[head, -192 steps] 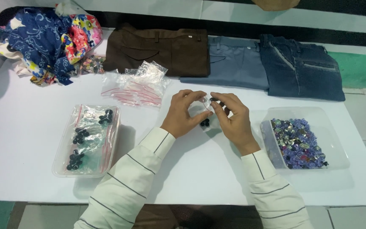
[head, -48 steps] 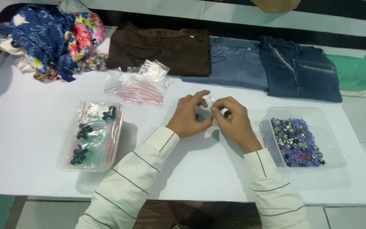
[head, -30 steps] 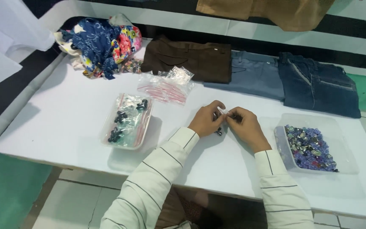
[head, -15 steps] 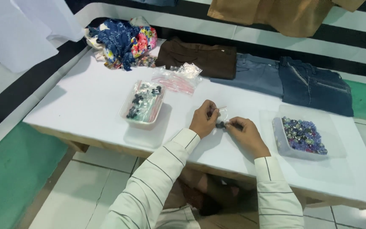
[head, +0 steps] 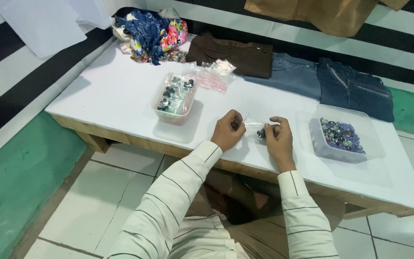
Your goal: The person picks up buttons from a container, groups them on a table, and places them into a small plastic bag.
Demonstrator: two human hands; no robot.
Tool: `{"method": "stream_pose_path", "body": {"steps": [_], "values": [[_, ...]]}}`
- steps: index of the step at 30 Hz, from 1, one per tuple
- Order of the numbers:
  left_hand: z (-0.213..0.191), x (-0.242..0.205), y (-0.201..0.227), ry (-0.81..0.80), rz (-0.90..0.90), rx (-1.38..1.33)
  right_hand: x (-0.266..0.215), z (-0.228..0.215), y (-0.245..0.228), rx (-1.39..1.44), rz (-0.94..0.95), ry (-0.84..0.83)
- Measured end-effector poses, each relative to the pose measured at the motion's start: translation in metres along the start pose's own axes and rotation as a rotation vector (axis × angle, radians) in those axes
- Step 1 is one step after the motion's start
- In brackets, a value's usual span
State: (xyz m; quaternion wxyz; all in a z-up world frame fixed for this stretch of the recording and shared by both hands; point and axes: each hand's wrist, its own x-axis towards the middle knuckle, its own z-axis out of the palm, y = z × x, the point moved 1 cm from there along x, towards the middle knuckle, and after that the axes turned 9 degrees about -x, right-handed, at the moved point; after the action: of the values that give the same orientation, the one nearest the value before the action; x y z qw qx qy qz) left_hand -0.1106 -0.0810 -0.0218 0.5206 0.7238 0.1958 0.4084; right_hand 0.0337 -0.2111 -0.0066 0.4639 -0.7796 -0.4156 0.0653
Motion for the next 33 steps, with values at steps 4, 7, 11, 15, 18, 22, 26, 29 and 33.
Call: {"method": "stream_pose_path", "body": {"steps": [4, 7, 11, 15, 18, 22, 26, 29, 33], "values": [[-0.013, -0.018, 0.025, 0.017, -0.003, 0.03, -0.003, 0.01, -0.01, 0.071, 0.004, -0.017], [-0.025, -0.02, 0.03, 0.027, -0.001, 0.081, 0.007, 0.023, -0.01, 0.247, 0.049, -0.102], [-0.05, -0.019, 0.046, 0.051, 0.062, 0.228, 0.01, 0.033, -0.038, 0.345, 0.092, -0.231], [-0.08, -0.011, 0.068, 0.14, 0.156, 0.268, 0.017, 0.043, -0.076, 0.421, 0.028, -0.269], [-0.111, -0.001, 0.076, 0.17, 0.194, 0.257, 0.026, 0.049, -0.114, 0.467, 0.004, -0.301], [-0.153, 0.014, 0.081, 0.218, 0.223, 0.289, 0.047, 0.071, -0.145, 0.464, -0.069, -0.344], [-0.185, 0.028, 0.082, 0.253, 0.208, 0.442, 0.073, 0.104, -0.158, 0.476, -0.119, -0.356], [-0.205, 0.036, 0.065, 0.252, 0.151, 0.535, 0.084, 0.132, -0.158, 0.461, -0.155, -0.35], [-0.222, 0.047, 0.04, 0.192, 0.119, 0.687, 0.089, 0.148, -0.166, 0.328, -0.21, -0.336]]}}
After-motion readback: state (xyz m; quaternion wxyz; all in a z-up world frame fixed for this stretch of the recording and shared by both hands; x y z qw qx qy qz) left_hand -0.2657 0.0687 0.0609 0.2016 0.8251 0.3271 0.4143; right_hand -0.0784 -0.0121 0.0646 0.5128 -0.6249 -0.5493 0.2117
